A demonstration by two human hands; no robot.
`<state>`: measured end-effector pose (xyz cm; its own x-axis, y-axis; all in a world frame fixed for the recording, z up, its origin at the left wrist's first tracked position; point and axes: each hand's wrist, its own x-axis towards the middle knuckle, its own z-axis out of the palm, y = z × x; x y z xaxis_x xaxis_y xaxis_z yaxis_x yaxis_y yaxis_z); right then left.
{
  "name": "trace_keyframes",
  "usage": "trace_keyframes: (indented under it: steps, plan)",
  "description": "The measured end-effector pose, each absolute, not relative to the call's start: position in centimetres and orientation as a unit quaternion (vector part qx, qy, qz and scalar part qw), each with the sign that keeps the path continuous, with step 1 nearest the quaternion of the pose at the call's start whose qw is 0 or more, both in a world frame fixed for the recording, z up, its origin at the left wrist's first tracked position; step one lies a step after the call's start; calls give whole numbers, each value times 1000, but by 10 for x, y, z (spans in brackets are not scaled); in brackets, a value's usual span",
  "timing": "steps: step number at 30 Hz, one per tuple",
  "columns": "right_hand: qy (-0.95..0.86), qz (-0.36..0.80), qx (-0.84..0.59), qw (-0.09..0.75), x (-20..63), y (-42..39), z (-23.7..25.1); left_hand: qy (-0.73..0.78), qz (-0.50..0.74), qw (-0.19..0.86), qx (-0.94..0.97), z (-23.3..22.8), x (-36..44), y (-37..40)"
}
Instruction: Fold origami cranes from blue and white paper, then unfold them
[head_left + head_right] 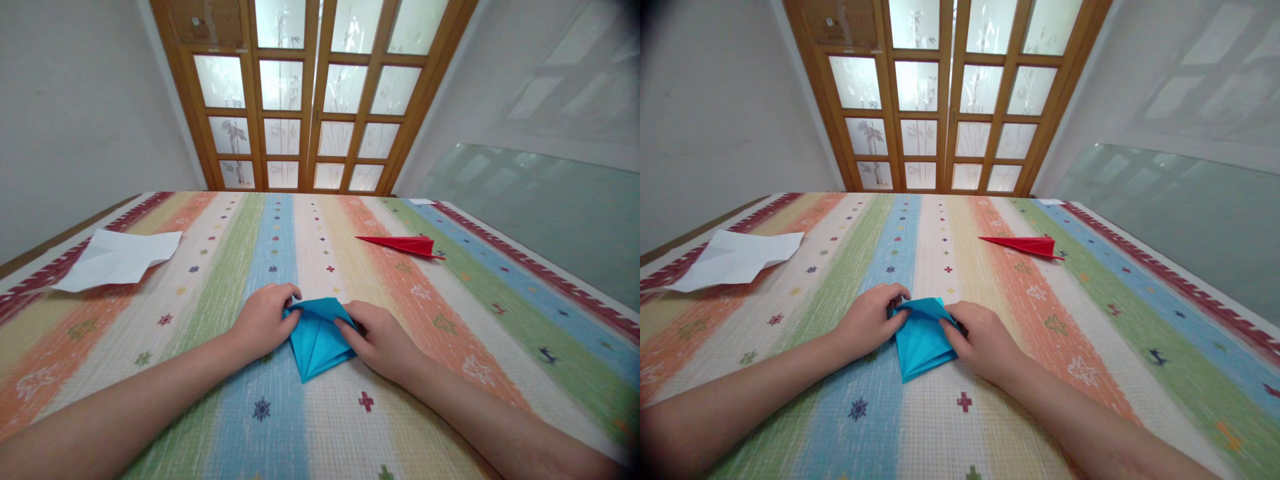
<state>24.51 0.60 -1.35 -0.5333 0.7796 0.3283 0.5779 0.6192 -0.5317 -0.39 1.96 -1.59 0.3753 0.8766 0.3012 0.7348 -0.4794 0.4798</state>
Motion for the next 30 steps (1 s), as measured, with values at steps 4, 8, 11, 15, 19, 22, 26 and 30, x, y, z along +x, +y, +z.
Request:
trace_keyframes:
  steps: [4,8,11,15,19,22,26,30]
  plan:
    - [-865,191,-376,273,241,2,-12,486,278,150,814,-15,-1,18]
    - [-869,180,-370,275,240,0,-11,483,279,147,817,-14,2,14]
    - [-872,184,-366,269,238,-2,-10,493,269,137,816,-15,3,12]
    - [-870,194,-367,266,237,-3,-11,513,262,150,803,-14,5,12]
    - [-853,197,-397,274,240,-1,-12,460,279,203,818,-9,6,7]
    - [-843,201,-416,276,242,0,-14,390,293,242,839,-5,6,3]
    - [-835,209,-425,281,243,1,-14,387,282,282,831,-6,6,2]
    - [-815,246,-436,291,242,3,-13,384,274,267,840,-10,7,5]
